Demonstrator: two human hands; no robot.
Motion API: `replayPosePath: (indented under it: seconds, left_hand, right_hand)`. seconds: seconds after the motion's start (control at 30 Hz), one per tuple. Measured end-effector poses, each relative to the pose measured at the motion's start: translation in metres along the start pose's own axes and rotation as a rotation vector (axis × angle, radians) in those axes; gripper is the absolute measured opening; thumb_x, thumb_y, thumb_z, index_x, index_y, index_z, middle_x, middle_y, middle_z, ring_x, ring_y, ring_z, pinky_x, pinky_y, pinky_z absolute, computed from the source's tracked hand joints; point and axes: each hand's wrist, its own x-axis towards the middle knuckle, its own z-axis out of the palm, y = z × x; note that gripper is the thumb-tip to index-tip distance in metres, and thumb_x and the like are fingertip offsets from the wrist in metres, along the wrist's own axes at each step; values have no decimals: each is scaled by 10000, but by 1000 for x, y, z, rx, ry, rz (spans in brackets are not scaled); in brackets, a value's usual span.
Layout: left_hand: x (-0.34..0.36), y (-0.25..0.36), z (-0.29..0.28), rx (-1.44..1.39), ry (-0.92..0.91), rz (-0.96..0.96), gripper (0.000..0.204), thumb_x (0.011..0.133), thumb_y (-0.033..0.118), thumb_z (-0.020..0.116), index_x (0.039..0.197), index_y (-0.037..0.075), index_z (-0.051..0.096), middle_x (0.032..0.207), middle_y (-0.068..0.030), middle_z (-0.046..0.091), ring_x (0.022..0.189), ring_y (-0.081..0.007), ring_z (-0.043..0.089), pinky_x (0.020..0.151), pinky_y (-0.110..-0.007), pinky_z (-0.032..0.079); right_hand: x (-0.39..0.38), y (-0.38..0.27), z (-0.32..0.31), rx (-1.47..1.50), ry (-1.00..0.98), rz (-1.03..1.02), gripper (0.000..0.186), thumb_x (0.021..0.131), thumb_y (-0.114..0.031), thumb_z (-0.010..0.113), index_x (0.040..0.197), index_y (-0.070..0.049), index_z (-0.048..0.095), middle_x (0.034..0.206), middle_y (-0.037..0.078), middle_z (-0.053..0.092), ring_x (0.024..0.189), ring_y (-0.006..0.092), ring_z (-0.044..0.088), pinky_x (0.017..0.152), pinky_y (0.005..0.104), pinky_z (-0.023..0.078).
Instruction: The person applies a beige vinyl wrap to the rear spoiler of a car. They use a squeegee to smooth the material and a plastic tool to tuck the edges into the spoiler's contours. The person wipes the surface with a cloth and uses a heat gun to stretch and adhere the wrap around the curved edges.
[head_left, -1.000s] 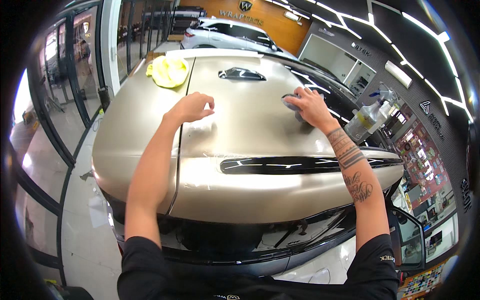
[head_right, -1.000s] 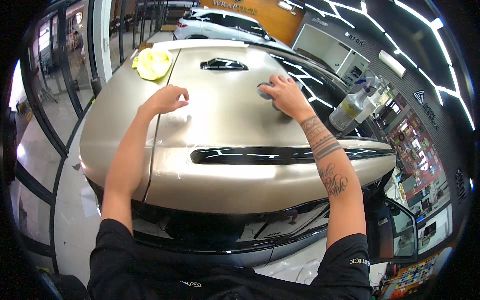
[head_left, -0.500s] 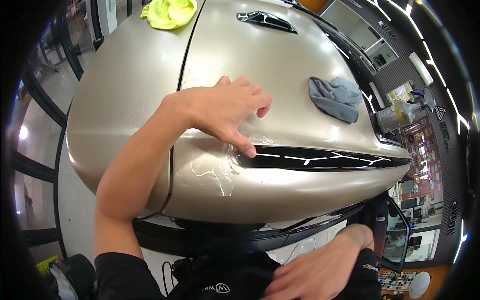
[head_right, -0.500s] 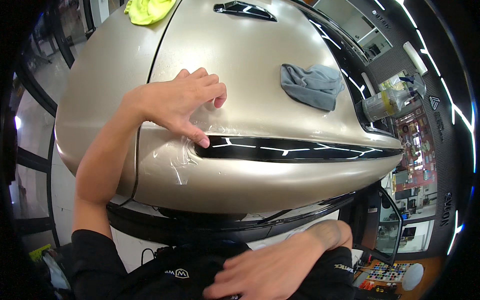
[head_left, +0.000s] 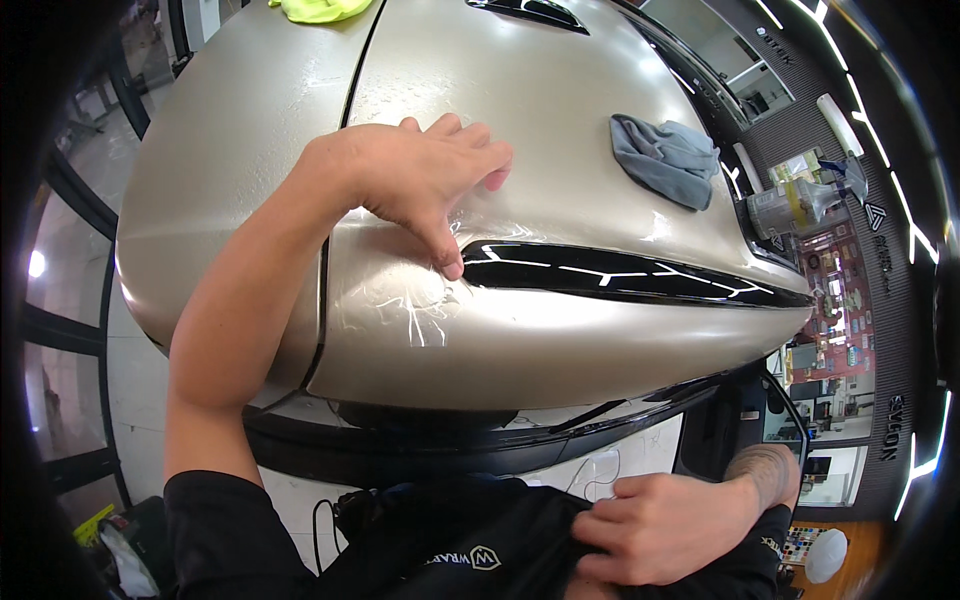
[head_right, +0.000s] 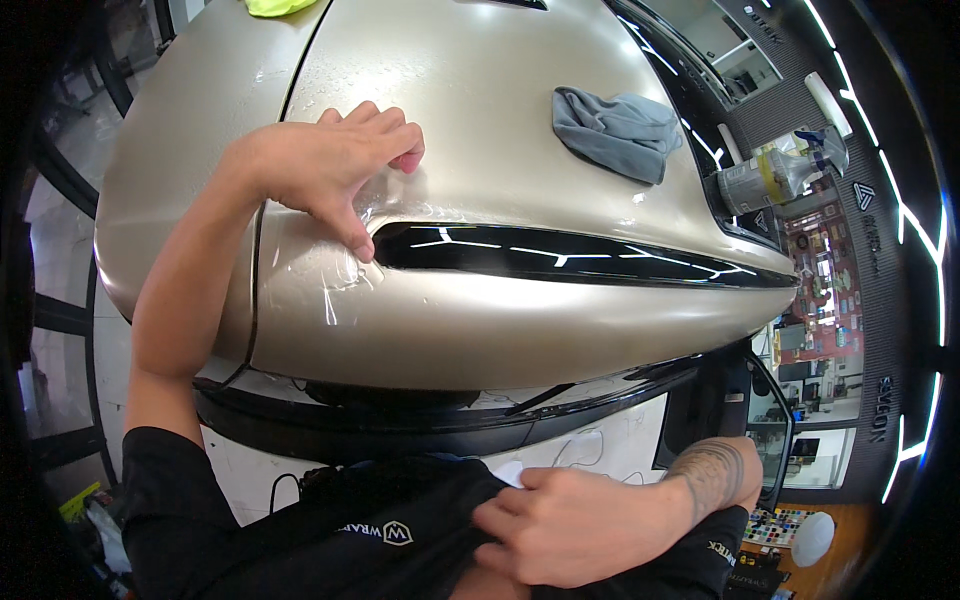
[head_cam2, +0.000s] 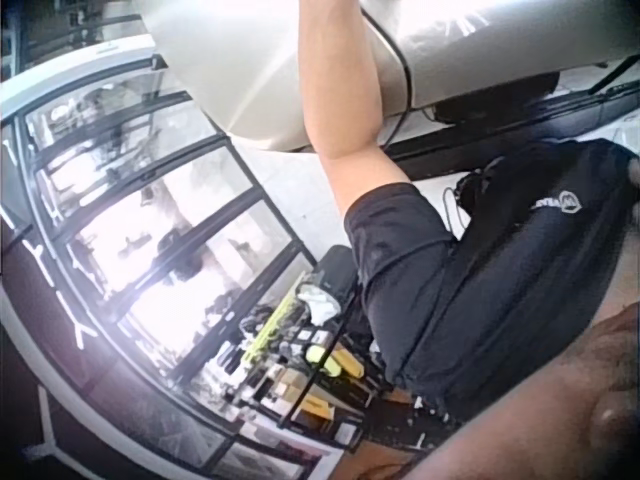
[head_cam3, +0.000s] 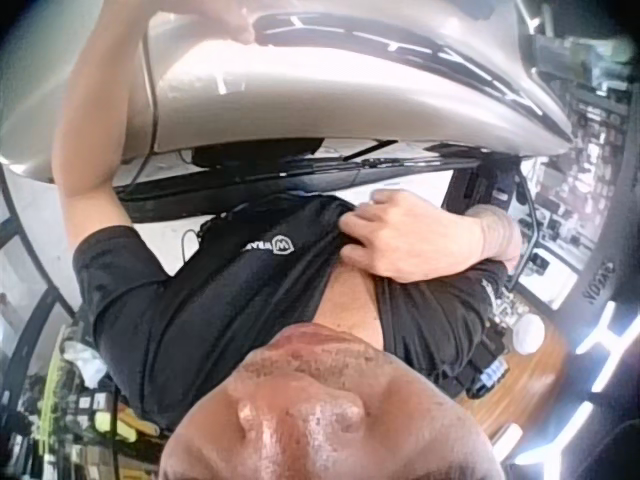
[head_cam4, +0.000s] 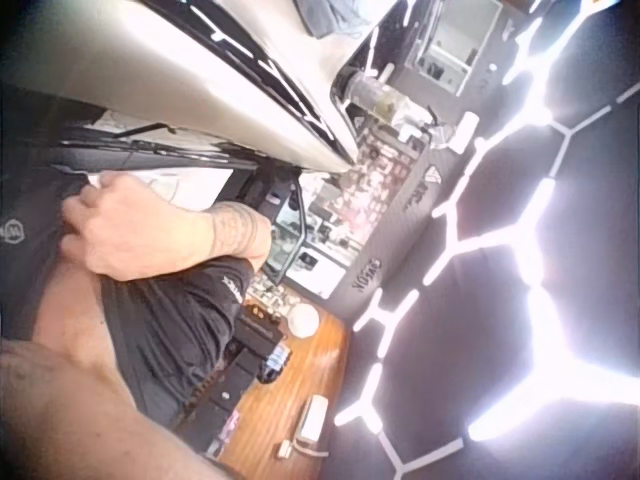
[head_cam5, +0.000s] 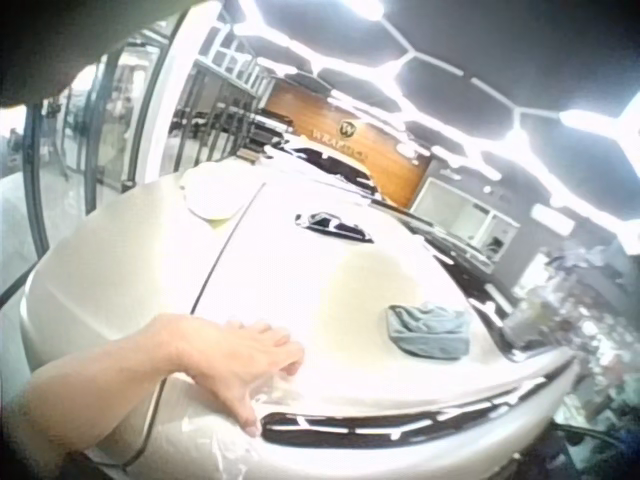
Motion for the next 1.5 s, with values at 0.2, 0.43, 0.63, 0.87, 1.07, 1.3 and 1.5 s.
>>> replayPosePath:
  seconds: [0.2,0.43,0.63,0.87,1.07,1.3,1.5]
  left_hand:
    - [-4,2,-2,6,-10,-36,812,518,425,870,1109,76,436,1082,-82,468,1059,-275,431,855,-428,382]
    - [0,-23,-6,-203,-3,48,738,602,407,840,1143,85,455,1122,-103,523,1078,-288,472,896,-410,404]
    - [2,-34,-1,-113,23,-21,578,730,448,719,1112,86,481,1081,-120,545,1075,-296,483,854,-410,424]
    - [-3,-54,-9,-103,92,-212,478,803,418,664,1083,75,485,984,-121,550,938,-276,522,767,-380,432]
    - [-5,-42,-27,-169,146,-504,333,917,342,590,1023,26,592,875,-188,669,864,-346,634,760,-426,478]
    - [-2,-73,-8,-17,308,-403,297,892,295,620,1010,23,609,893,-199,673,855,-353,638,756,-423,485]
    - [-2,-61,-3,-59,310,-80,420,825,392,672,1018,60,502,783,-81,480,733,-238,504,662,-346,424]
  right_hand:
    - [-62,-5,-32,-86,245,-28,144,752,-129,650,867,-43,637,980,196,677,642,166,646,526,236,504]
    - [-150,90,6,676,1339,-137,430,827,3,562,1240,55,453,734,139,595,522,191,579,449,263,484]
    - [-63,149,-44,697,975,253,326,919,-70,527,1205,86,511,754,110,597,608,123,542,536,225,430]
    - [16,188,-140,184,317,277,102,918,-80,597,937,20,608,695,20,578,601,74,531,543,207,415]
    - [63,200,-170,164,117,146,116,935,-25,549,984,50,622,771,21,581,665,80,511,601,222,452]
    - [81,183,-158,94,166,83,158,924,-125,616,930,32,627,697,16,554,602,80,492,560,224,426]
    - [47,161,-136,184,457,313,170,947,-135,602,994,26,630,739,-3,566,648,58,514,583,212,442]
